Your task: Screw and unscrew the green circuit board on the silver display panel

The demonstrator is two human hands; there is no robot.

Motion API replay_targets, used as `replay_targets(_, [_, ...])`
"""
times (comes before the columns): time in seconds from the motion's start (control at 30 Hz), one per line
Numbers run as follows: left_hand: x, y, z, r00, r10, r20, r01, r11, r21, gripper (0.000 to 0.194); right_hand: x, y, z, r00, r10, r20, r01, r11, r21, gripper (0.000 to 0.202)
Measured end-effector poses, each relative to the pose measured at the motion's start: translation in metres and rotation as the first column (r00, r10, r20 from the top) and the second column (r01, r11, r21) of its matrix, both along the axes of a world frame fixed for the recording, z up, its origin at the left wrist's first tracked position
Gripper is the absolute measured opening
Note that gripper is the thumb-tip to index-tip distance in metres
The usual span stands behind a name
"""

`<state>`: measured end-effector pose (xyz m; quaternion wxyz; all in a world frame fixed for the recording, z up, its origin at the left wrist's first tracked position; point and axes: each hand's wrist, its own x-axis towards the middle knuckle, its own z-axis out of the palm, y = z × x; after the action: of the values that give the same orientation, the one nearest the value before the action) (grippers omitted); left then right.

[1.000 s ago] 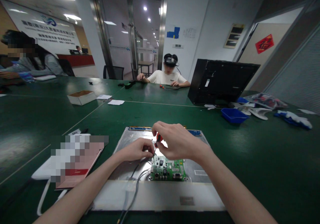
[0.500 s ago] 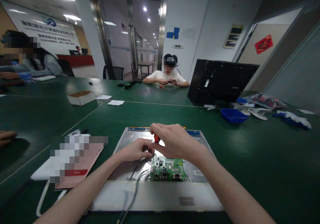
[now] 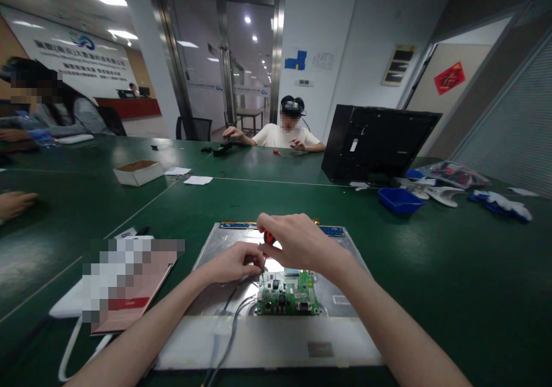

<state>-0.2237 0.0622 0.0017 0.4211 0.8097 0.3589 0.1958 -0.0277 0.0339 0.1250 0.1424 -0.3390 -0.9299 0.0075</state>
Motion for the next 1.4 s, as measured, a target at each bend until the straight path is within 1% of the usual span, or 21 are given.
replay_targets(0.17, [-0.0002, -0.0007, 0.0008, 1.000, 0.008, -0.011, -0.007, 1.000, 0.010, 0.009, 0.0024, 0.0020, -0.0005, 1.000, -0.005, -0.012, 0.006, 1.000, 0.020, 0.010])
replay_targets(0.27, [-0.0009, 0.0002, -0.0013, 1.000, 0.012, -0.024, -0.011, 1.000, 0.028, 0.012, 0.0054, 0.0015, 0.0005, 1.000, 0.015, -0.022, -0.014, 1.000, 0.016, 0.014])
replay_targets(0.4, [-0.0013, 0.0020, -0.0024, 0.999, 0.006, -0.042, -0.004, 0.999, 0.043, 0.013, 0.0071, -0.0005, 0.0026, 0.998, 0.056, -0.022, -0.057, 0.998, -0.015, 0.018])
replay_targets(0.53, [-0.0011, 0.0026, -0.0021, 0.999, -0.004, -0.040, 0.006, 0.999, 0.046, 0.012, 0.0057, -0.0014, 0.0040, 0.998, 0.060, -0.017, -0.061, 0.997, -0.051, 0.021])
replay_targets(0.73, [-0.0007, 0.0013, -0.0041, 1.000, 0.009, -0.014, -0.008, 1.000, 0.020, 0.012, 0.0032, -0.0005, 0.0025, 0.999, 0.037, -0.009, -0.037, 0.999, -0.029, 0.018])
replay_targets(1.03, [0.0009, 0.0000, -0.0007, 1.000, 0.000, 0.020, 0.000, 1.000, -0.010, 0.010, 0.0021, -0.0008, 0.0031, 1.000, 0.018, 0.008, -0.018, 1.000, -0.006, 0.012])
replay_targets(1.1, [0.0007, 0.0005, -0.0009, 1.000, -0.005, 0.017, 0.005, 1.000, 0.012, 0.009, 0.0034, -0.0022, 0.0041, 0.999, 0.036, -0.002, -0.036, 0.999, -0.009, 0.012])
replay_targets(1.27, [-0.0001, 0.0002, 0.0009, 0.999, 0.014, -0.030, -0.012, 0.996, 0.090, 0.007, 0.0064, -0.0048, 0.0063, 0.987, 0.153, -0.037, -0.156, 0.984, -0.086, 0.017])
replay_targets(1.33, [0.0000, -0.0004, 0.0023, 0.999, 0.021, -0.048, -0.016, 0.995, 0.098, 0.008, 0.0055, -0.0051, 0.0059, 0.988, 0.149, -0.035, -0.152, 0.984, -0.090, 0.017])
replay_targets(1.4, [0.0002, -0.0006, 0.0031, 0.999, 0.024, -0.049, -0.019, 0.995, 0.102, 0.008, 0.0033, -0.0050, 0.0046, 0.992, 0.120, -0.031, -0.122, 0.991, -0.062, 0.016])
